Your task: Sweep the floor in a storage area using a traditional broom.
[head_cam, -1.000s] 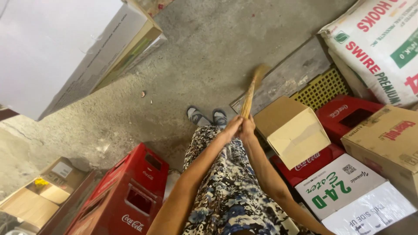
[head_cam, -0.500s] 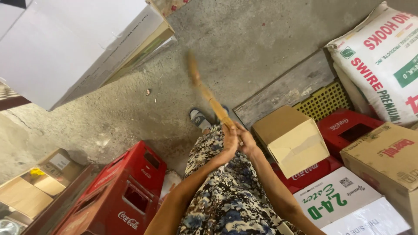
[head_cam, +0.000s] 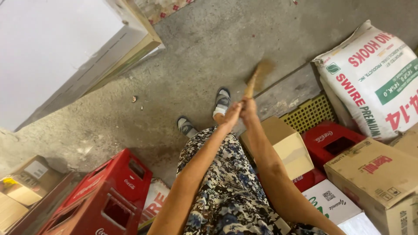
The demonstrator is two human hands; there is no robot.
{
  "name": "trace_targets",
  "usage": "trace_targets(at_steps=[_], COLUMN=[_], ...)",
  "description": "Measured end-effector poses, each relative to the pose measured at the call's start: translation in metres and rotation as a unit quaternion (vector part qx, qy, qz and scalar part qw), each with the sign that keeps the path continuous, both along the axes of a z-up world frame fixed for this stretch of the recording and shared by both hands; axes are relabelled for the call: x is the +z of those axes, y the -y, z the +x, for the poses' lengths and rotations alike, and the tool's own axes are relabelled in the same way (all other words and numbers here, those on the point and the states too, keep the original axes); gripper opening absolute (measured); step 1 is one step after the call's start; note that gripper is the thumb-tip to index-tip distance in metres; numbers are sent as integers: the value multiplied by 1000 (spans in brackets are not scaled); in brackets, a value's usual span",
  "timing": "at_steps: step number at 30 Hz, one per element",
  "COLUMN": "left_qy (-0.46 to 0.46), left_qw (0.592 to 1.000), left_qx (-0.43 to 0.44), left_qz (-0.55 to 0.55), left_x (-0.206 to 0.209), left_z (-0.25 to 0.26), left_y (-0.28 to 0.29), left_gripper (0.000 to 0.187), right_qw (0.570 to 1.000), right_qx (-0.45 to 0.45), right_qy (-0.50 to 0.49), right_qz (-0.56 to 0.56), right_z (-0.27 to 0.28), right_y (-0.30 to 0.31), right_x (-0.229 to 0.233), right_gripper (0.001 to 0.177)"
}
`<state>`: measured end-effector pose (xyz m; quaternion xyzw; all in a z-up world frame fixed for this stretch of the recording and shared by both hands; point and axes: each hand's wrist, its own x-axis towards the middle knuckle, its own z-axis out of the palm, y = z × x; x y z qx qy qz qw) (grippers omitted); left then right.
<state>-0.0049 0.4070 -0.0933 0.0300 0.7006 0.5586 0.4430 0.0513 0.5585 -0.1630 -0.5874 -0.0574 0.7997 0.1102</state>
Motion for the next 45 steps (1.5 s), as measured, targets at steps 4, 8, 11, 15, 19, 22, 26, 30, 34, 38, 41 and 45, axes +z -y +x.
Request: trace_targets(at_steps=[4,8,11,15,19,22,26,30,34,38,41,45], left_qy=[298,187,143,234,310,293,271,326,382,399,396,388], left_qw=[940,958,967,945,950,954,962,942,888,813,815,847], left_qx=[119,191,143,32,5,-56,-26,81,246,395,423,351], left_qz=[-112,-104,-158,-225,-37,25,-12,-19,-75,153,2,92], left_x=[44,7,55,148,97,11,25,20,50,-8,89,169], left_z=[-126,-102,-80,-90,-65,-41,-95,-138,-179,-130,-136,-138], left_y=[40,50,9,-58,-107,-149,-160,-117,-78,-35,-33,-51], left_gripper=[66,69,76,80,70,65,67,61,38,63,55,37], right_qw=[956,941,955,970,973,970,989,960,872,616,755,827], right_qx=[203,296,286,227,111,9,-87,99,363,603,641,561], right_qy=[169,131,52,47,159,210,100,223,150,94,103,32], right_qz=[126,98,55,66,128,124,67,140,293,498,95,7], right_z=[-152,-138,-122,-86,-84,-106,-88,-196,-200,-185,-232,-151], right_y=[113,128,89,48,-6,-67,-144,-88,-20,33,20,-14], right_x=[68,96,169,209,202,178,34,69,-3,22,196,209], right_gripper=[50,57,47,45,51,47,45,61,57,76,71,70])
